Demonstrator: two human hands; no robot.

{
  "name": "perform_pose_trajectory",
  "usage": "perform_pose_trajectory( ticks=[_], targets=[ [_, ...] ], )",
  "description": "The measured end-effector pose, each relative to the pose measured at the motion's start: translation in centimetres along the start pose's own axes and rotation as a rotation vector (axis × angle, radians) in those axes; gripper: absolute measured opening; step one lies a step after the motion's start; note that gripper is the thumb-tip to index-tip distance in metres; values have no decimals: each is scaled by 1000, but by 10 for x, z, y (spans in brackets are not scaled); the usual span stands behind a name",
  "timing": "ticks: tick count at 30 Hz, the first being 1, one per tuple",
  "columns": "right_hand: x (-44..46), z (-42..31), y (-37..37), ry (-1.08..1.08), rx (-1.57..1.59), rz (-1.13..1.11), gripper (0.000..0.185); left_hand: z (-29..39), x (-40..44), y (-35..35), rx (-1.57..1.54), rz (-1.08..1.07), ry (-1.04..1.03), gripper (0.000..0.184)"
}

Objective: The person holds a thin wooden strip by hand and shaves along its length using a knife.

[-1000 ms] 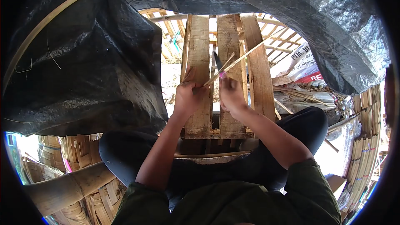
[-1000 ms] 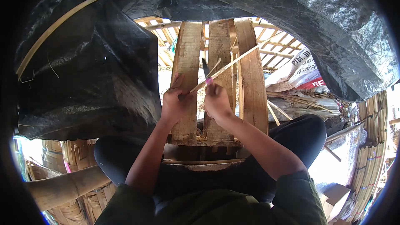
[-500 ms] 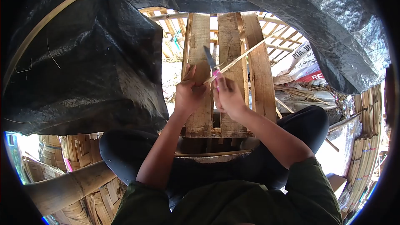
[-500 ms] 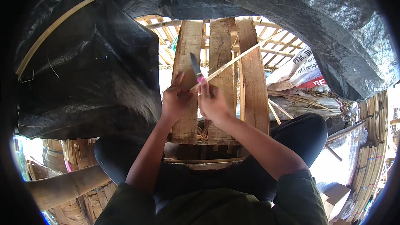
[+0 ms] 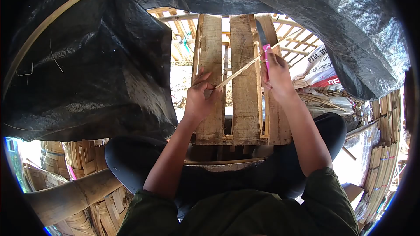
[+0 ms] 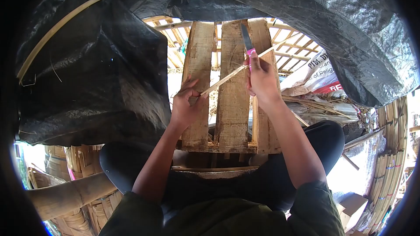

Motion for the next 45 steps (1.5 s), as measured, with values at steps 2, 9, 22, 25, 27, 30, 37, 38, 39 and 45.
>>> perform_pose_trajectory(
  ticks=[2, 9, 22, 25, 27, 30, 37, 38, 39, 45],
  targets=[
    [4, -4, 6, 52, -32, 14, 40, -2, 0, -1, 28, 0, 3, 12],
    [28, 30, 36, 159, -422, 6, 29, 6, -1, 0, 15, -28, -50, 15],
    [25, 16, 26, 488, -942, -6, 25, 2, 0, -2, -6, -43, -42, 20],
    [20, 14, 18, 490, -984, -30, 24, 3, 0, -2, -7, -46, -46, 20],
    [26, 19, 29, 481, -957, 8, 23, 1, 0, -3, -7, -51, -37, 20],
    [35, 15, 45, 476, -891, 73, 22, 3, -1, -2, -18, -31, -58, 19],
    [31, 20, 40, 359, -992, -1, 19, 14, -1, 8, -8, 22, -78, 14],
    [31, 29, 37, 250, -1021, -93, 19, 14, -1, 8, -10, 25, -69, 13],
    [32, 30, 39, 250, -1021, -91, 19, 14, -1, 8, -11, 24, -69, 13],
    [36, 0, 66, 548, -829, 233, 21, 12, -1, 8, -20, 28, -68, 16]
  ],
)
Point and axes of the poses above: each hand's wrist, its own x-axis towards the middle knuckle, its own y-axis out of the back of the hand, z = x × y, the point moved 8 cm from there along x, towards the middle knuckle, and after that the axes turned 15 degrees about y, right-handed, at the moved point
